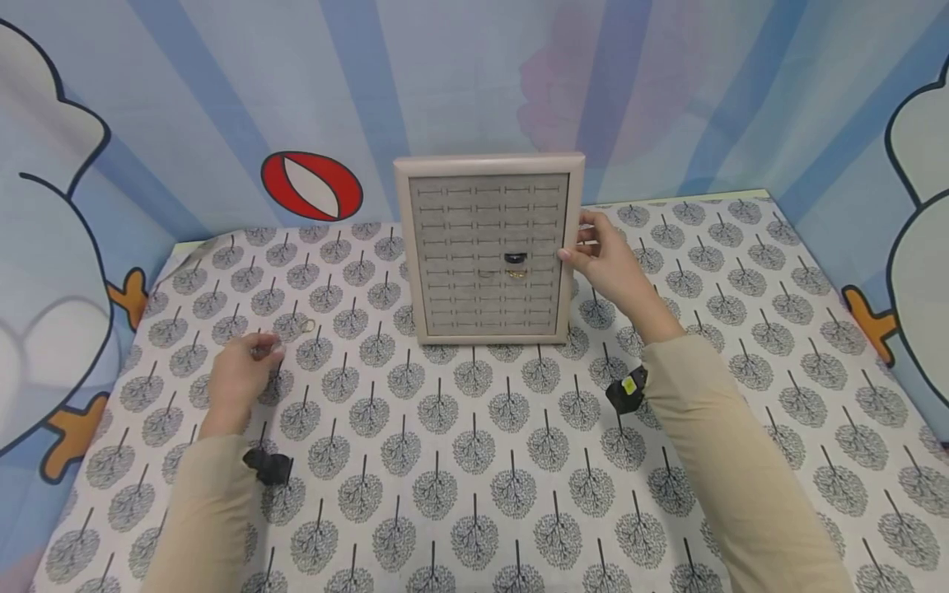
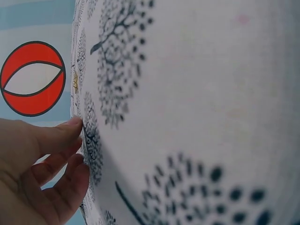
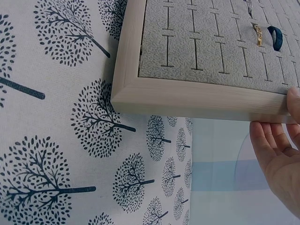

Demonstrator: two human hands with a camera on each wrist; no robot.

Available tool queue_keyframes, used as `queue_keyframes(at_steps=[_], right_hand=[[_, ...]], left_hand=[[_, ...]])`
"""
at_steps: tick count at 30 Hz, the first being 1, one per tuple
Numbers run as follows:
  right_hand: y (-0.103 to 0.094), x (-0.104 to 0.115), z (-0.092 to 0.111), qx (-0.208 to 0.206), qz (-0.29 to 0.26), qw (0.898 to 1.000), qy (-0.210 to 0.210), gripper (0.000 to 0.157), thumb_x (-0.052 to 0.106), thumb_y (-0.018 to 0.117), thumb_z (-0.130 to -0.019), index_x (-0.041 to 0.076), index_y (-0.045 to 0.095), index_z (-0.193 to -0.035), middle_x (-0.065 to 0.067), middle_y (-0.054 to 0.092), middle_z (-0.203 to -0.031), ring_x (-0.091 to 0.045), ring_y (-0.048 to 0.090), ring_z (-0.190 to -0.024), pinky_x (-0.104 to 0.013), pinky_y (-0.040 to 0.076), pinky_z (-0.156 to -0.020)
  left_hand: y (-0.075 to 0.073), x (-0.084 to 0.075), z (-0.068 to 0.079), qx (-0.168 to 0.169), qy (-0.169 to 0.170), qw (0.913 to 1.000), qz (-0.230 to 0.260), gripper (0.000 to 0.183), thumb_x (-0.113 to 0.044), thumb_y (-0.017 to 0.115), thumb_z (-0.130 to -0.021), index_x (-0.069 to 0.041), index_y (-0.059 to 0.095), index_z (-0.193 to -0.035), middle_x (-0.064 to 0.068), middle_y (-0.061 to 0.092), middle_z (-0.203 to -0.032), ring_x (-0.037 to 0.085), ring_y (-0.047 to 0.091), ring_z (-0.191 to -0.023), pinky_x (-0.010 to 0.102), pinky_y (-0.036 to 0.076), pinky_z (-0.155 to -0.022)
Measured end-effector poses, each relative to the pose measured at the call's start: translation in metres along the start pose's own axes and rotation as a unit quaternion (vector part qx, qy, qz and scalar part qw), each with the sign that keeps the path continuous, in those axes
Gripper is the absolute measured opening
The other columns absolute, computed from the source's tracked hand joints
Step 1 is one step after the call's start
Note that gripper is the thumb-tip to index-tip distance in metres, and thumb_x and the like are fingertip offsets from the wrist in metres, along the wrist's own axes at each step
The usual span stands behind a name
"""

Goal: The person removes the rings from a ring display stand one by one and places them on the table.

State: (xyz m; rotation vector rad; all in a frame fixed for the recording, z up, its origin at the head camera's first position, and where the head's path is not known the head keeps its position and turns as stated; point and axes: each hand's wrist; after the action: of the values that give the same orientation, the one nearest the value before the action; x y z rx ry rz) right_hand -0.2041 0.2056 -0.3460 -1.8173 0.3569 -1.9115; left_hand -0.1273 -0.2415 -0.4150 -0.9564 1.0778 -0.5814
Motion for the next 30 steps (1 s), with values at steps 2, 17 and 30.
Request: queue_keyframes(at_steps=[2, 17, 30], right_hand=[[0.000, 0.000, 0.000, 0.000, -0.001, 1.000, -0.001, 0.060, 0.011, 0.053, -0.095, 0.006, 0.023, -0.147, -0.027, 0.040, -0.138, -0.045, 0.040, -0.131, -0.057, 0.035, -0.109], [0.000, -0.002, -0.001, 0.001, 0.001, 1.000, -0.002, 0.059, 0.012, 0.053, -0.096, 0.007, 0.023, -0.147, -0.026, 0.041, -0.137, -0.045, 0.041, -0.131, -0.057, 0.035, -0.109], [0.000, -0.001, 0.000, 0.002, 0.002, 1.000, 0.001, 0.058, 0.013, 0.053, -0.096, 0.007, 0.024, -0.146, -0.026, 0.041, -0.138, -0.044, 0.040, -0.131, -0.057, 0.035, -0.109]], left_hand=[[0.000, 0.000, 0.000, 0.001, 0.002, 1.0000, -0.005, 0.033, -0.017, 0.057, -0.094, -0.005, 0.058, -0.124, 0.020, 0.060, -0.126, 0.036, 0.058, -0.113, 0.049, 0.048, -0.093], [-0.001, -0.001, 0.000, -0.001, 0.005, 1.0000, 0.002, 0.035, -0.018, 0.057, -0.094, -0.007, 0.056, -0.127, 0.021, 0.056, -0.131, 0.039, 0.056, -0.114, 0.051, 0.049, -0.090], [-0.007, -0.046, 0.006, -0.070, 0.086, 0.9906, 0.080, 0.036, -0.016, 0.058, -0.093, -0.005, 0.057, -0.127, 0.016, 0.058, -0.130, 0.033, 0.058, -0.108, 0.044, 0.052, -0.078]])
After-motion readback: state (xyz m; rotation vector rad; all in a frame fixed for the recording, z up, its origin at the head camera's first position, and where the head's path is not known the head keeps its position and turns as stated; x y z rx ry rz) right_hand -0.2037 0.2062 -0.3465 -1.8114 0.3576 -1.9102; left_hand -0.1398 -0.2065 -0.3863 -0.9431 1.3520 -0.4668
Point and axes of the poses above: each hand's wrist, its own z-axis away from the middle knuckle, its own y-axis out of the palm, x = y × z
